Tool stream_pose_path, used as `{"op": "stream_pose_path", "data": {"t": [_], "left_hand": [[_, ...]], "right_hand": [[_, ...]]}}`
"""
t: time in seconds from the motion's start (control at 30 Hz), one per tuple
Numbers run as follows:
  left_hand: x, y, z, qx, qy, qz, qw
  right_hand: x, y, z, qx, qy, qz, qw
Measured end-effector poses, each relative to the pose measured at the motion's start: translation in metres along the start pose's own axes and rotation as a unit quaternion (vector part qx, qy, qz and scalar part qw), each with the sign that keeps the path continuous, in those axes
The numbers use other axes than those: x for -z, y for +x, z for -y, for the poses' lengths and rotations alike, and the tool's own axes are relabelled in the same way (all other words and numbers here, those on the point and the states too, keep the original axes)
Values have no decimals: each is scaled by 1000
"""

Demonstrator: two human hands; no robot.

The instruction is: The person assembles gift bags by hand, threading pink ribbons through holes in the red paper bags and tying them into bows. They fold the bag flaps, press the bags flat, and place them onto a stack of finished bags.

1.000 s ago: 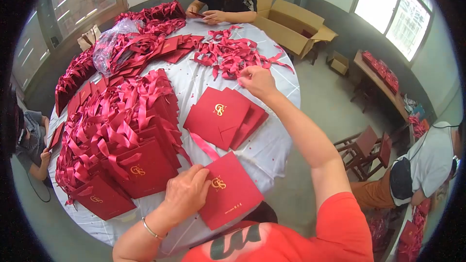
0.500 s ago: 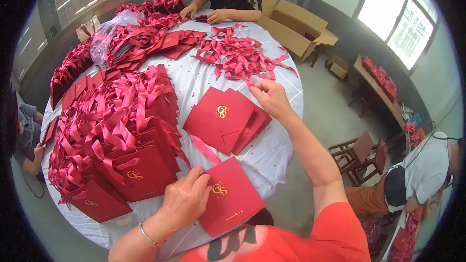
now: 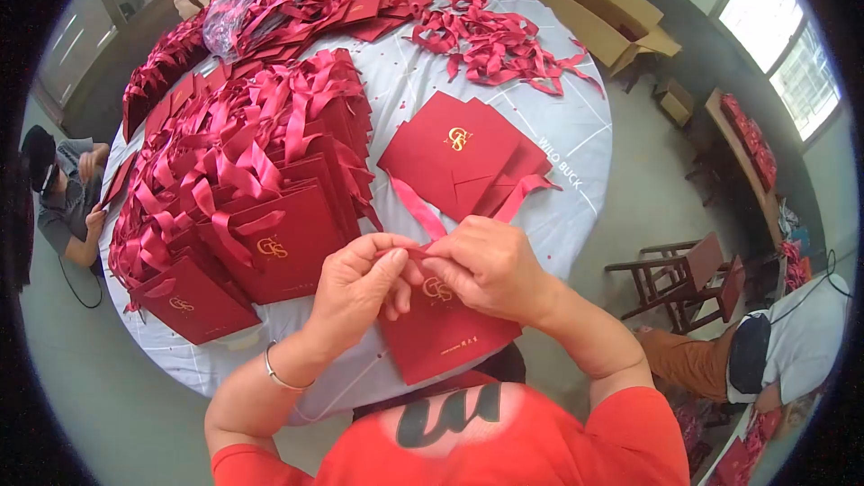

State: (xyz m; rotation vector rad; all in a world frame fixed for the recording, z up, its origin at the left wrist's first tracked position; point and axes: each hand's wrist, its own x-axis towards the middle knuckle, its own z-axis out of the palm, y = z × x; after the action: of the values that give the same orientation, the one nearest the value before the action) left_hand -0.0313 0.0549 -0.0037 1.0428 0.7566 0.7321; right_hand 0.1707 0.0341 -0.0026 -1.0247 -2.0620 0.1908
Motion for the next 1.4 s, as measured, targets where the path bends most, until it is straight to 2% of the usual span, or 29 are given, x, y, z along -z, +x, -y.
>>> {"op": "stream_pose_path", "data": {"t": [0.1, 0.13, 0.2, 0.3, 0.37, 0.4, 0.47, 0.5, 0.57, 0.6, 0.63, 0.67, 0.7, 0.73, 0.8, 0.87, 0.93, 1.0, 1.07, 1.1, 1.17, 1.2, 1.27, 1.3, 1.37, 1.4], "left_hand": [[2, 1, -1, -18, -25, -3, 1000], [5, 2, -2, -4, -26, -9, 1000], [10, 3, -1, -2, -47, -20, 999], [15, 4, -8, -1, -46, -19, 999], [15, 4, -6, -14, -33, -10, 999], [15, 4, -3, -11, -34, -11, 999], [14, 5, 5, -100, 147, 12, 984], [13, 4, 6, -96, 158, 16, 983], [11, 3, 4, -29, 117, 46, 992], [11, 2, 2, 5, 103, 62, 993], [11, 1, 3, 9, 106, 60, 993], [10, 1, 6, 13, 63, 63, 996], [9, 2, 7, 14, 20, 65, 998], [9, 2, 6, 14, 23, 62, 998], [7, 2, 5, 22, 37, 69, 997], [5, 2, 6, 7, 58, 75, 995], [7, 0, 8, -24, 90, 85, 992], [9, 1, 5, -16, 107, 96, 989], [7, 0, 6, -4, 119, 108, 987], [6, -2, 6, -11, 135, 122, 983], [4, -2, 6, -29, 157, 141, 977], [2, -2, 5, -31, 161, 141, 976], [0, -4, 3, -100, 220, 80, 967], [3, 0, 2, -159, 263, 36, 951], [5, 5, -4, -289, 415, -45, 862], [6, 6, -7, -277, 461, -43, 842]], "right_hand": [[13, 1, 3, -44, 12, 7, 999], [21, 1, 4, -102, 66, 40, 992], [41, -8, -5, -209, 185, 113, 954], [72, -19, -19, -329, 287, 106, 893], [92, -35, -29, -429, 303, 40, 850], [98, -43, -35, -404, 292, 9, 867], [104, -64, -53, -373, 275, -77, 883], [105, -69, -55, -353, 255, -103, 894], [112, -74, -53, -411, 223, -93, 879], [112, -65, -43, -471, 176, -88, 860], [104, -59, -36, -473, 181, -88, 858], [94, -51, -31, -343, 31, -105, 933], [85, -42, -25, -196, -122, -119, 966], [78, -33, -16, -125, -143, -111, 976], [57, -17, 11, -55, -48, -74, 995], [28, -4, 30, 2, -13, -35, 999], [3, -6, 30, -1, -19, -19, 1000], [-4, -9, 25, 0, -27, -43, 999], [0, -12, 20, -13, 17, -44, 999], [-1, -13, 22, -42, 86, -56, 994], [3, -17, 22, -43, 74, -22, 996], [5, -18, 22, -40, 74, -26, 996], [10, -22, 24, -116, 108, -34, 987], [12, -26, 24, -156, 126, -37, 979], [13, -37, 20, -174, 125, -73, 974], [14, -43, 20, -178, 102, -57, 977]]}}
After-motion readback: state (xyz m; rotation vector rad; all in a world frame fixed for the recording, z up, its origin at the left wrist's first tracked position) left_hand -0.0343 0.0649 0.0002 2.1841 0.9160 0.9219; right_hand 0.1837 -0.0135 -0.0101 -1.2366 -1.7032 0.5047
